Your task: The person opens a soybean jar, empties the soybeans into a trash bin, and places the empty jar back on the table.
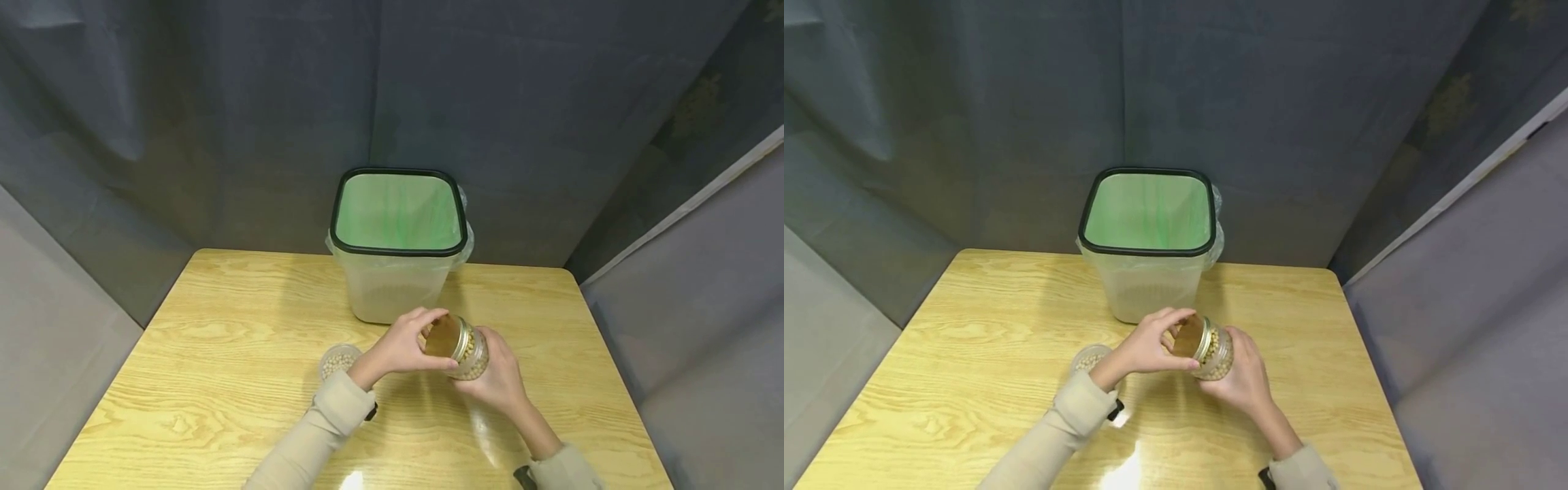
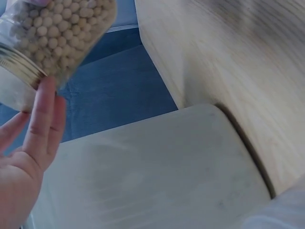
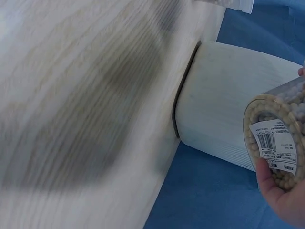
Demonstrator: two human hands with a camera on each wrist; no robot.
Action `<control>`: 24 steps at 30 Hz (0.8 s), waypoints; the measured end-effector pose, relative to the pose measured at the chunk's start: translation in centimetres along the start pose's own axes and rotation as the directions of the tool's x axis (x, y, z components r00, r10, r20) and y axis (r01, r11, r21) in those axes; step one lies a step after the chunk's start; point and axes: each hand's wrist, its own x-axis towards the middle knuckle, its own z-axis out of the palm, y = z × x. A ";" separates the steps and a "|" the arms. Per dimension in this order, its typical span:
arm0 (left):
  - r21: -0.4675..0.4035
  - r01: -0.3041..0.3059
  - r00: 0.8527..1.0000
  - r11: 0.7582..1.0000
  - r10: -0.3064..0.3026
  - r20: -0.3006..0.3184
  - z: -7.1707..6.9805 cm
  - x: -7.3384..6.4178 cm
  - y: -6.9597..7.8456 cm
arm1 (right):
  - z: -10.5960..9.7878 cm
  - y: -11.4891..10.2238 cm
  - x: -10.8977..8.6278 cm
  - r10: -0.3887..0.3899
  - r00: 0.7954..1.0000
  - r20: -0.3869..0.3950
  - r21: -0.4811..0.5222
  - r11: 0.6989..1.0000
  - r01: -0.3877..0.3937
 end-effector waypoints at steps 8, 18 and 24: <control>0.179 0.048 0.996 0.983 -0.061 0.066 0.0 0.4 1.2 | 0.9 -0.3 -0.6 0.122 0.992 0.040 0.079 0.989 -0.125; 0.241 -0.001 0.998 0.970 -0.013 0.054 0.1 0.8 1.9 | 1.9 -0.3 -1.3 0.219 0.975 0.037 0.196 0.955 -0.222; 0.258 -0.015 0.999 0.966 0.007 0.032 0.0 0.9 2.2 | 2.2 -0.4 -1.5 0.267 0.963 -0.020 0.258 0.932 -0.253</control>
